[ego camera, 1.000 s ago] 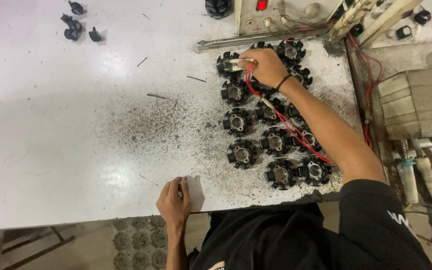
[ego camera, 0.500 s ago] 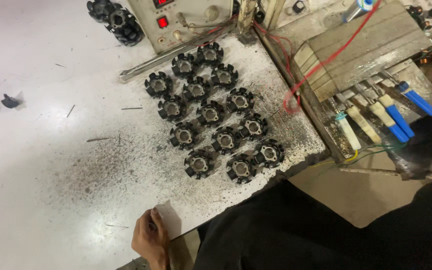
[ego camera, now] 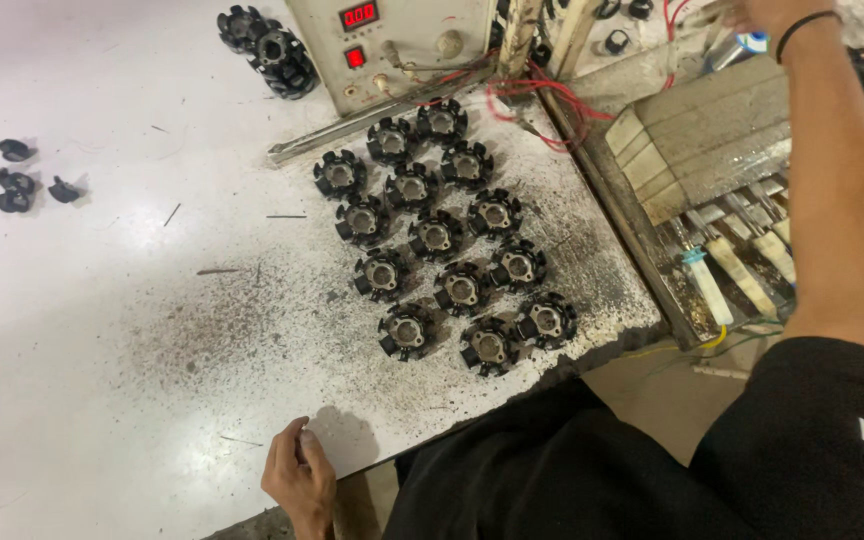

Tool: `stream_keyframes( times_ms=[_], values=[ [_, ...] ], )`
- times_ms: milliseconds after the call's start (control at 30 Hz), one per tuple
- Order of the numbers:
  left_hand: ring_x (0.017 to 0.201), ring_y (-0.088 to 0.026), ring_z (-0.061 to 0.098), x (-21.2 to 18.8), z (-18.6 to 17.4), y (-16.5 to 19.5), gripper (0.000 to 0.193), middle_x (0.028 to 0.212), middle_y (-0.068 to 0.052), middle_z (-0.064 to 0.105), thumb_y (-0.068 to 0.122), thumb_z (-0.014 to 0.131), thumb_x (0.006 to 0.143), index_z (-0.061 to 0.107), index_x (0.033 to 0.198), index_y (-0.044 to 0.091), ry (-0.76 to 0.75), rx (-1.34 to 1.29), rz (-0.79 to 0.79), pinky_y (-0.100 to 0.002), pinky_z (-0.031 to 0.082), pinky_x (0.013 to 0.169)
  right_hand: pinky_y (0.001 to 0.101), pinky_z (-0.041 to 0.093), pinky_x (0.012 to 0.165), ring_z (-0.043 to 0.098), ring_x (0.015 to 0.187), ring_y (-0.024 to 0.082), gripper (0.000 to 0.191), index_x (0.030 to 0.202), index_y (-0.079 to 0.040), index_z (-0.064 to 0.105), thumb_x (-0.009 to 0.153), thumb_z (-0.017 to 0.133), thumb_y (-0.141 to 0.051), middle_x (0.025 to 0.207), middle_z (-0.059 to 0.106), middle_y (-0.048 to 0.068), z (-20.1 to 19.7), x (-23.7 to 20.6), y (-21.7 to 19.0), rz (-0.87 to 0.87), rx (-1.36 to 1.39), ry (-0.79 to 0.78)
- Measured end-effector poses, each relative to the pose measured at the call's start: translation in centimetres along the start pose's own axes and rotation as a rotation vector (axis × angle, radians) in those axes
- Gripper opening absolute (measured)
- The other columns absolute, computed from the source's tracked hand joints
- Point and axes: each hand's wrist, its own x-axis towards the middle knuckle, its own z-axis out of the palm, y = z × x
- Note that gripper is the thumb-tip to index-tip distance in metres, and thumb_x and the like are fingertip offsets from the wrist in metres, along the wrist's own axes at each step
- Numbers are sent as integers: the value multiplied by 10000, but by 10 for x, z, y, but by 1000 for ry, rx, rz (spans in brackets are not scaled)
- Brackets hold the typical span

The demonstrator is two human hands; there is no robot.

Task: The person uses a soldering iron to solder wires onto black plastic rotor components arranged on the workbench, then places the finished rotors into a molded tray. They later thread the rotors onto a long wire and continue soldering connections along the row.

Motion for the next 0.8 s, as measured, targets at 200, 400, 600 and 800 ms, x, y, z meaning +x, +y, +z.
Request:
stream_keyframes(
  times_ms=[200, 400, 600, 800],
  values=[
    [543, -149, 545, 2, 6, -1, 173, 814, -123, 694, 75, 613, 1001, 741, 1062, -23, 34, 40, -63, -317, 415, 495, 483, 566, 669, 714, 764, 374, 179, 888, -117, 809, 813, 761, -272, 808, 738, 174, 31, -3, -35, -276, -429, 266],
    [568, -166, 582, 3, 14, -5, 169, 845, -138, 706, 87, 620, 1010, 743, 1077, -7, 8, 114, -24, -318, 447, 523, 513, 575, 841, 707, 1014, 339, 433, 1275, -192, 718, 844, 737, -230, 1087, 737, 127, 101, -56, -132, -635, -179, -342],
    [549, -197, 590, 1, 14, -4, 167, 823, -137, 706, 96, 632, 989, 752, 1067, 10, 22, 137, -52, -330, 460, 530, 501, 586, 835, 732, 975, 352, 334, 1172, -165, 760, 841, 715, -170, 1005, 763, 135, 149, -74, -165, -734, -330, -387],
    [594, -176, 616, 3, 19, -8, 159, 861, -123, 717, 114, 632, 998, 744, 1063, 20, 30, 128, -18, -311, 480, 559, 414, 578, 852, 744, 917, 295, 271, 1085, -134, 798, 866, 706, -265, 1024, 786, 114, 77, -12, -99, -629, 107, -309]
  ],
)
